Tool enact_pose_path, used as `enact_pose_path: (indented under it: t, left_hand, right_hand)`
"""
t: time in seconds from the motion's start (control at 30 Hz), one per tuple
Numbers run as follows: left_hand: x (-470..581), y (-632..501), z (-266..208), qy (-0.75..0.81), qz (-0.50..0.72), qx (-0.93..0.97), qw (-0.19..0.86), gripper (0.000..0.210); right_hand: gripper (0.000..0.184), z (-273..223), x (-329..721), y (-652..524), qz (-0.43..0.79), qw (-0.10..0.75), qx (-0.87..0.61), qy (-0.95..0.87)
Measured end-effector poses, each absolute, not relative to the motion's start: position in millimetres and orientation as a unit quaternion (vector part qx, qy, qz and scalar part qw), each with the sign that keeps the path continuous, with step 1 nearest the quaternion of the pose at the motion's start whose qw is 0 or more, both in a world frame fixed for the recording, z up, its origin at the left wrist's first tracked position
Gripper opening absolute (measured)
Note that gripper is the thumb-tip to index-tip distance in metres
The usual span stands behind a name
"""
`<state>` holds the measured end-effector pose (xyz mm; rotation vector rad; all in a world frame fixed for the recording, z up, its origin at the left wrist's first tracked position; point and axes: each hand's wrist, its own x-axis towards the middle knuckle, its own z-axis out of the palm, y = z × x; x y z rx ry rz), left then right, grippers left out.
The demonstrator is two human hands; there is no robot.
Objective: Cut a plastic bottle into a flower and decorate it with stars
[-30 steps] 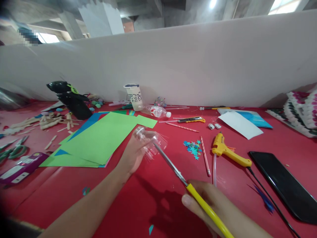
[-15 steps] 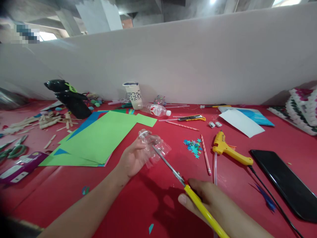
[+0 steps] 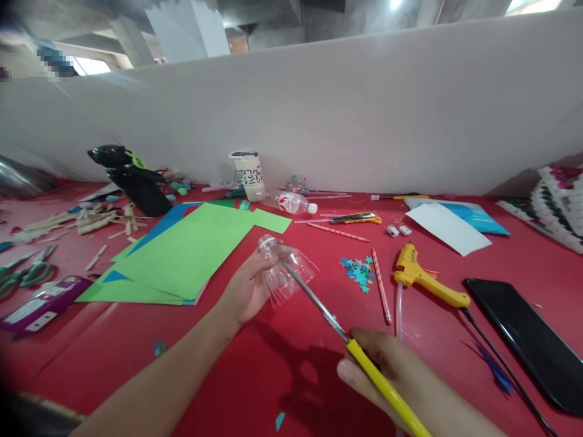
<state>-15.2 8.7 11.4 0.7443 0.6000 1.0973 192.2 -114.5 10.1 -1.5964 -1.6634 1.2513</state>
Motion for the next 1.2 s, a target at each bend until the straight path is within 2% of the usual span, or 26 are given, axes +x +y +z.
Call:
enact_pose_path:
  t: [0.1,0.2,0.47,0.53,0.63,0.73,0.93,1.2]
  left_hand:
    - [-17.5,10.5,15.2,0.266,0.51,0.35,0.739,0.023]
    - [-20.9,14.6,15.3,0.267,0.534,0.341,0.726,0.024]
    - [-20.1,15.8,9.8,0.253,0.551,0.311,0.732,0.026]
    - [-20.0,13.8,10.9,0.23,0.54,0.3,0.752,0.03]
    - [-21.3,12.9,11.9,0.192,0.527,0.279,0.779,0.022]
    - [-22.1,13.8,11.2,0.223,0.538,0.282,0.762,0.018]
    - [-20.0,13.0,11.9,0.245,0.559,0.296,0.735,0.033]
    - [-20.5,15.0,12.5,0.245,0.564,0.275,0.738,0.026]
  right_hand:
    - [0.057,8.8,195.6,-112.1,0.497,0.268,-0.544,-0.62]
    - [0.055,11.0,199.3,-109.0,0.522,0.246,-0.518,-0.632]
    - [0.058,14.3,196.3,-109.2,0.53,0.223,-0.518,-0.634]
    - [0.059,14.2,195.1,-110.8,0.513,0.221,-0.546,-0.624]
    - [0.057,13.5,194.4,-113.1,0.458,0.238,-0.584,-0.626]
    - [0.054,11.4,194.4,-114.3,0.418,0.245,-0.601,-0.636]
    - [0.054,9.1,194.3,-114.0,0.39,0.221,-0.617,-0.647]
    - [0.042,12.6,198.7,-112.0,0.351,0.185,-0.609,-0.687]
